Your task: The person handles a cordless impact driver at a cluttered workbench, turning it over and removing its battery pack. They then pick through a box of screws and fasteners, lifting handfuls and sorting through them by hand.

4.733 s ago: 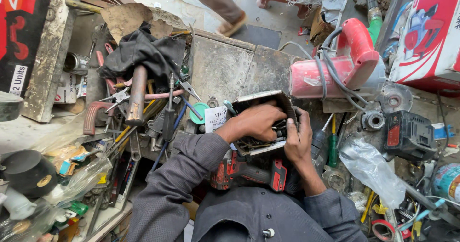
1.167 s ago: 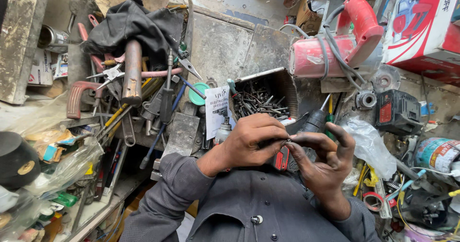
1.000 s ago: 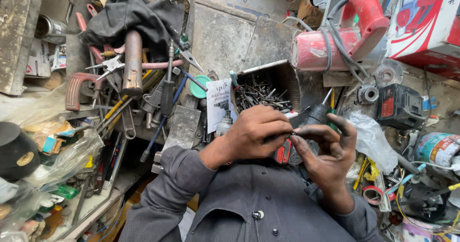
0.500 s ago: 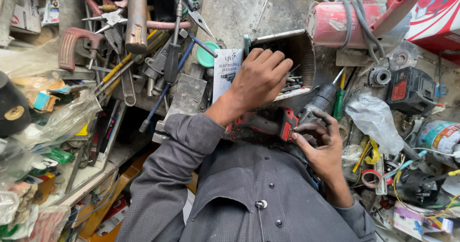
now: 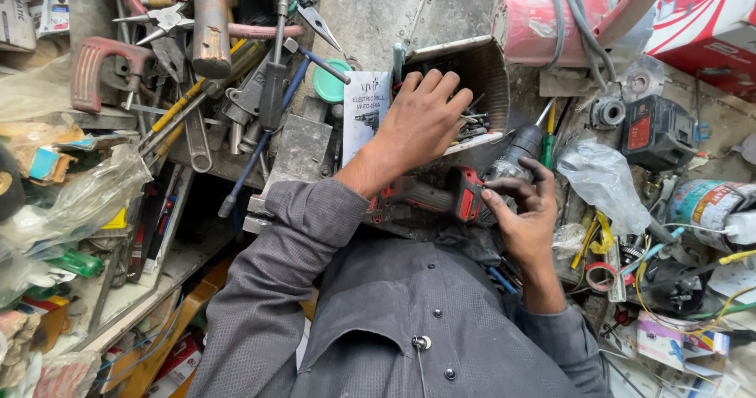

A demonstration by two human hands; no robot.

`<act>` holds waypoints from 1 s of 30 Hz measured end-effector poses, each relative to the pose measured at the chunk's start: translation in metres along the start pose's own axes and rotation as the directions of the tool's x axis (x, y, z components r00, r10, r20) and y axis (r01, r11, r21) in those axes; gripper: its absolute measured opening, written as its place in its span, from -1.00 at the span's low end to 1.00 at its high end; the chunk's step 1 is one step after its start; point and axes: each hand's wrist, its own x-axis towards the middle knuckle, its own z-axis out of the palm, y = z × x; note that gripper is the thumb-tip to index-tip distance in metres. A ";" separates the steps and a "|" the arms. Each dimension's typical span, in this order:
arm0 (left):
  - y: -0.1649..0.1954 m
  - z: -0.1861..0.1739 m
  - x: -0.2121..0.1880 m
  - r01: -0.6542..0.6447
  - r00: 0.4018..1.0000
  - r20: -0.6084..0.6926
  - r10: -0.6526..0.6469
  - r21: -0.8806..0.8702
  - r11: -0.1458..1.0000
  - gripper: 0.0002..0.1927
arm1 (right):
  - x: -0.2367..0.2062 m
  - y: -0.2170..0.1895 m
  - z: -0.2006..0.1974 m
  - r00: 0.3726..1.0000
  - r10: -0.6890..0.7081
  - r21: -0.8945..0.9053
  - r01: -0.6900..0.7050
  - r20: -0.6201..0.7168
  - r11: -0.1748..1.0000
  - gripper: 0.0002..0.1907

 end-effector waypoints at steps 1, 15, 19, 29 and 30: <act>0.000 0.000 0.000 -0.004 1.000 -0.002 0.004 0.007 1.000 -0.63 | 0.008 0.002 0.000 1.000 0.012 0.018 -0.013 0.026 1.000 -0.27; 0.000 0.003 0.000 0.017 1.000 -0.010 -0.017 0.040 0.999 -0.74 | 0.036 -0.016 0.003 0.979 0.133 -0.155 -0.109 0.157 0.982 -0.28; 0.000 0.000 0.001 0.018 0.999 -0.030 -0.018 0.024 1.000 -0.71 | 0.037 -0.023 0.005 0.980 0.141 -0.201 -0.111 0.143 0.973 -0.28; 0.003 -0.005 0.001 0.020 0.999 0.035 -0.020 -0.005 1.000 -0.65 | 0.031 -0.011 0.001 0.982 0.136 -0.072 -0.127 0.132 0.989 -0.30; 0.003 -0.006 0.000 0.023 0.999 0.035 -0.023 -0.007 1.000 -0.65 | 0.031 -0.010 0.000 0.984 0.129 -0.082 -0.120 0.120 0.989 -0.31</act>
